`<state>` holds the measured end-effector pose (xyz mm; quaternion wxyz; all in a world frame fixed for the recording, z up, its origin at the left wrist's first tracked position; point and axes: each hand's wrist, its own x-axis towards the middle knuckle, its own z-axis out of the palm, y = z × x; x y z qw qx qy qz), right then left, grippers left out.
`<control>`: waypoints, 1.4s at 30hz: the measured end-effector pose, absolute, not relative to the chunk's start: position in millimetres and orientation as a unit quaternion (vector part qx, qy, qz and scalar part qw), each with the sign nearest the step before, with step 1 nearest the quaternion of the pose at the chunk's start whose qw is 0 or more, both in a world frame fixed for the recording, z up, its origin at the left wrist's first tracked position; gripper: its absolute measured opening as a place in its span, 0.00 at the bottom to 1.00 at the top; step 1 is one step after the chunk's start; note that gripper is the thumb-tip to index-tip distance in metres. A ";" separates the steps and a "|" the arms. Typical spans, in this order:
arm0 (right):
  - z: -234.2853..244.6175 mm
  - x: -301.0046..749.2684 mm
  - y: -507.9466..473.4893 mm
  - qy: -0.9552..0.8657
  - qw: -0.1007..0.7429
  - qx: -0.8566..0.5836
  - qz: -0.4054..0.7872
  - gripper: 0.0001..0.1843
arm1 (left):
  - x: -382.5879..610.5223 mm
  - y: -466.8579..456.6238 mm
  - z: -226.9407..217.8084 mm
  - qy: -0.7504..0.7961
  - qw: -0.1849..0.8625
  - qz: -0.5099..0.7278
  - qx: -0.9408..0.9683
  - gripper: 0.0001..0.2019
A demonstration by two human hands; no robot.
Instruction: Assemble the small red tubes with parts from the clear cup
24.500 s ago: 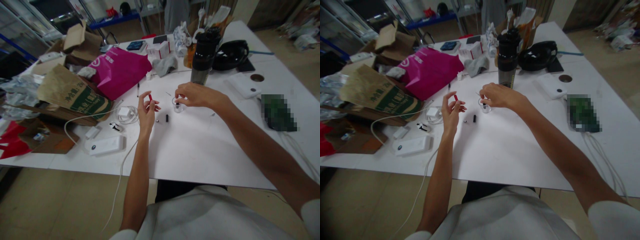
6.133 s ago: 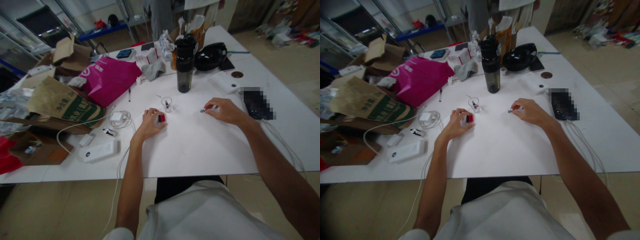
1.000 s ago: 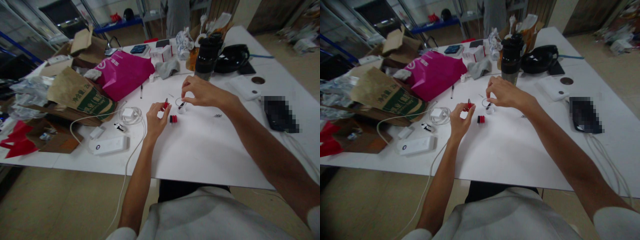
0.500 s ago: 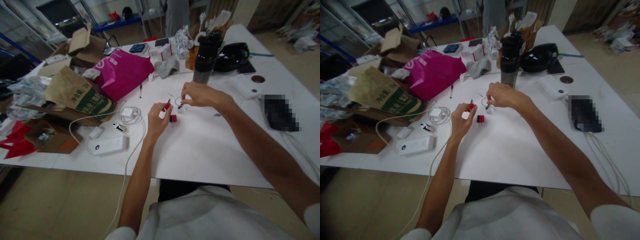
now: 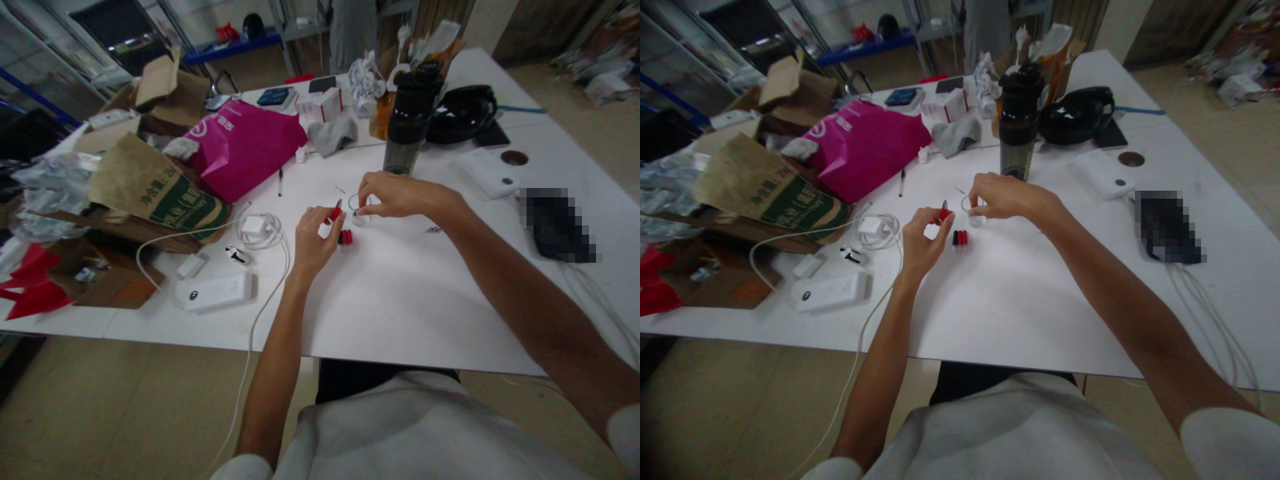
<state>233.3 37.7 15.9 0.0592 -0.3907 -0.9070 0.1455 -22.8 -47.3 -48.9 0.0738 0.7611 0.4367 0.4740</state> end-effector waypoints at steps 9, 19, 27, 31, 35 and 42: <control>13.8 231.7 37.8 -0.907 0.068 -0.389 0.150 0.17 | -23.2 -46.6 -50.2 0.443 0.075 0.461 0.765 0.15; 27.1 231.5 32.2 -0.908 0.104 -0.382 0.137 0.16 | -23.9 -45.6 -50.8 0.436 0.063 0.463 0.769 0.16; 41.0 218.8 18.0 -0.894 0.127 -0.414 0.113 0.20 | -23.6 -46.1 -50.7 0.439 0.068 0.461 0.768 0.15; 38.0 216.0 18.3 -0.896 0.115 -0.419 0.092 0.14 | -23.7 -45.6 -51.5 0.428 0.069 0.470 0.768 0.13; 35.0 216.4 19.6 -0.898 0.091 -0.426 0.062 0.10 | -24.1 -45.0 -52.2 0.425 0.070 0.473 0.768 0.12; 34.5 213.1 17.9 -0.896 0.061 -0.437 0.042 0.12 | -23.8 -44.3 -52.2 0.423 0.062 0.472 0.771 0.13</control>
